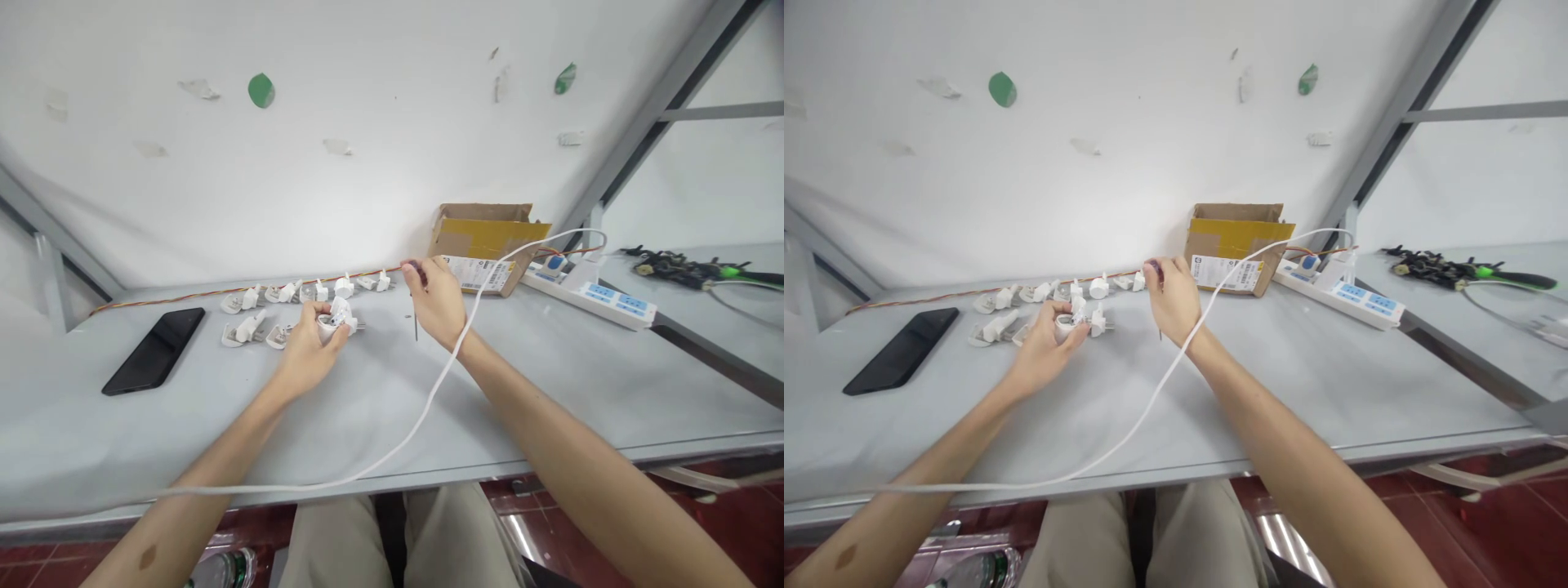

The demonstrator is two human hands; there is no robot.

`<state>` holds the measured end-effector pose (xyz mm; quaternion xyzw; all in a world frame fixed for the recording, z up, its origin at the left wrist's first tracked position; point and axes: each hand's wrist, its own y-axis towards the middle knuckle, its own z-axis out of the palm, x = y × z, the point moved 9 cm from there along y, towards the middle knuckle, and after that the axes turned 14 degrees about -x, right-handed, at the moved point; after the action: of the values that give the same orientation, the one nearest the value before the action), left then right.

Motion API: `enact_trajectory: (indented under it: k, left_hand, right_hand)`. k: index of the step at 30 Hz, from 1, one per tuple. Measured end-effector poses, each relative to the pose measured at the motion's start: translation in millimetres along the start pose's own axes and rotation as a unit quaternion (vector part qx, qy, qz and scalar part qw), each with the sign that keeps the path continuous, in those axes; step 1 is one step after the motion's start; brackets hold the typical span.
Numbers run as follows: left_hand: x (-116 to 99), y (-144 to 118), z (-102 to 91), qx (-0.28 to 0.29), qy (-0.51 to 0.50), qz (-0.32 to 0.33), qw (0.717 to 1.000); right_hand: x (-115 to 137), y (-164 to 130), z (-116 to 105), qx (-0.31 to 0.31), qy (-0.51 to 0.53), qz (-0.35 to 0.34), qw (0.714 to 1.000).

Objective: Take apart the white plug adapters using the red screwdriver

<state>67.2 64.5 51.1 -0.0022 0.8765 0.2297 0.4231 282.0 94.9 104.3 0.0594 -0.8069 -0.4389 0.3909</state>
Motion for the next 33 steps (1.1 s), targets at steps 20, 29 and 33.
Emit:
enact_trajectory:
  k: [20,29,33]
  left_hand:
    - [11,2,-6.9,-0.030,-0.112,-0.107,0.988]
    - [13,-9,15.2,0.078,-0.240,-0.165,0.954]
    - [6,-12,21.3,0.120,-0.385,-0.213,0.890]
  right_hand:
    - [-19,5,-9,-0.066,0.024,0.008,0.998]
    - [-20,6,-9,-0.070,0.010,-0.001,0.997]
    - [-17,6,-11,-0.075,0.016,-0.004,0.997]
